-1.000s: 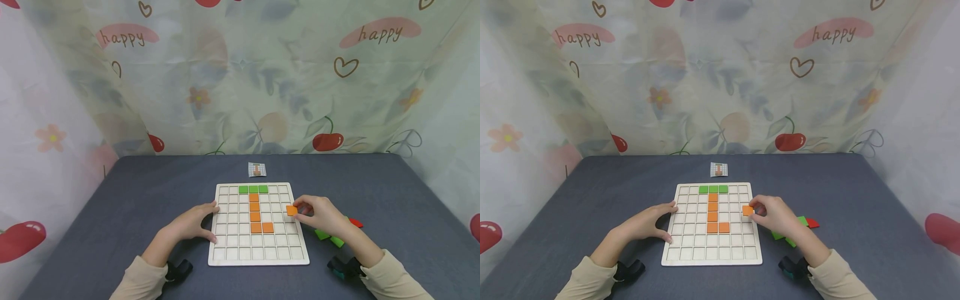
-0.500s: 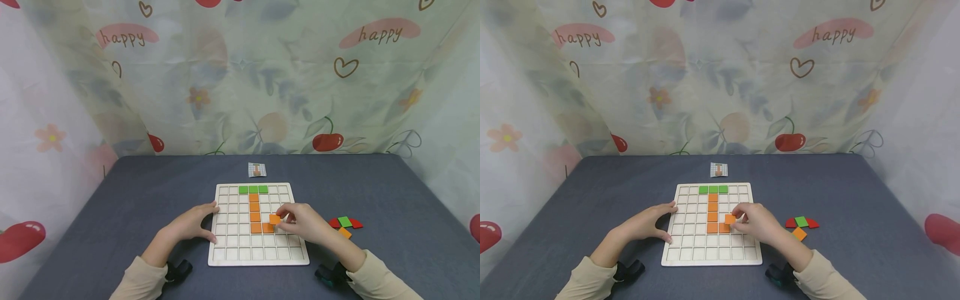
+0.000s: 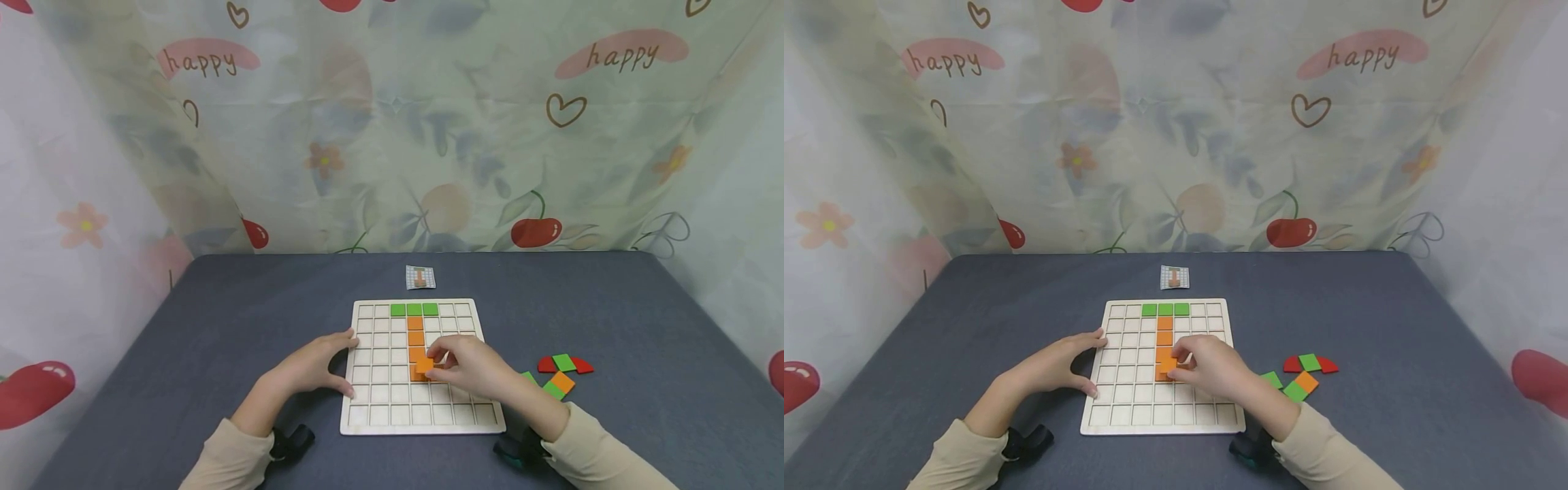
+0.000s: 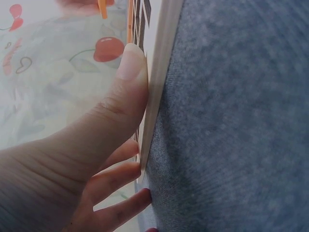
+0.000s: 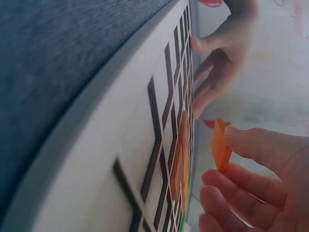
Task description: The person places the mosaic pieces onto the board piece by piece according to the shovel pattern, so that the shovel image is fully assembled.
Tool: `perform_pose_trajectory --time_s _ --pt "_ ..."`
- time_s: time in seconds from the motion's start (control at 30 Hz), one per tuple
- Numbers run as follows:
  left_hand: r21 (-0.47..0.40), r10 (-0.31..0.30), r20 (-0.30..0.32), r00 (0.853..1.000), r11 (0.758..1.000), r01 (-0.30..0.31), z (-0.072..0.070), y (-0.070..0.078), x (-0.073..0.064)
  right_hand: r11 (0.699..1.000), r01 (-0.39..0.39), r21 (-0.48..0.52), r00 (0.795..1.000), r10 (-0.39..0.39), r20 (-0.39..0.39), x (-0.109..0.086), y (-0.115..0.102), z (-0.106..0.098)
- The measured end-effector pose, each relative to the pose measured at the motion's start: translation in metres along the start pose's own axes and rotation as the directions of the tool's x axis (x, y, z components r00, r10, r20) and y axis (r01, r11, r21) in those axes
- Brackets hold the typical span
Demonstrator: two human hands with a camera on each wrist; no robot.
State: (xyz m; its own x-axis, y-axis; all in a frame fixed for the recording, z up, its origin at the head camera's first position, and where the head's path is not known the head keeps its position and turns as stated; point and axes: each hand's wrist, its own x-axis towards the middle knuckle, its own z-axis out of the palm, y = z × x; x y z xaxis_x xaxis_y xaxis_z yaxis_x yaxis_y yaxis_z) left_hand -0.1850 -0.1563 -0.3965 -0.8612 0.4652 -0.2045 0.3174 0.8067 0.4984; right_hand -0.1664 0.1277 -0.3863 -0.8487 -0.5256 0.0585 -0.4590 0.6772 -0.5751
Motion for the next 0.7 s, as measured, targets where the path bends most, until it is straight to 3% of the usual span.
perform_pose_trajectory --time_s 0.7 --pt "0.018 -0.003 0.003 1.0 1.0 0.003 0.001 0.001 0.0 0.994 0.053 -0.098 0.999 -0.054 -0.002 0.018 -0.018 0.02"
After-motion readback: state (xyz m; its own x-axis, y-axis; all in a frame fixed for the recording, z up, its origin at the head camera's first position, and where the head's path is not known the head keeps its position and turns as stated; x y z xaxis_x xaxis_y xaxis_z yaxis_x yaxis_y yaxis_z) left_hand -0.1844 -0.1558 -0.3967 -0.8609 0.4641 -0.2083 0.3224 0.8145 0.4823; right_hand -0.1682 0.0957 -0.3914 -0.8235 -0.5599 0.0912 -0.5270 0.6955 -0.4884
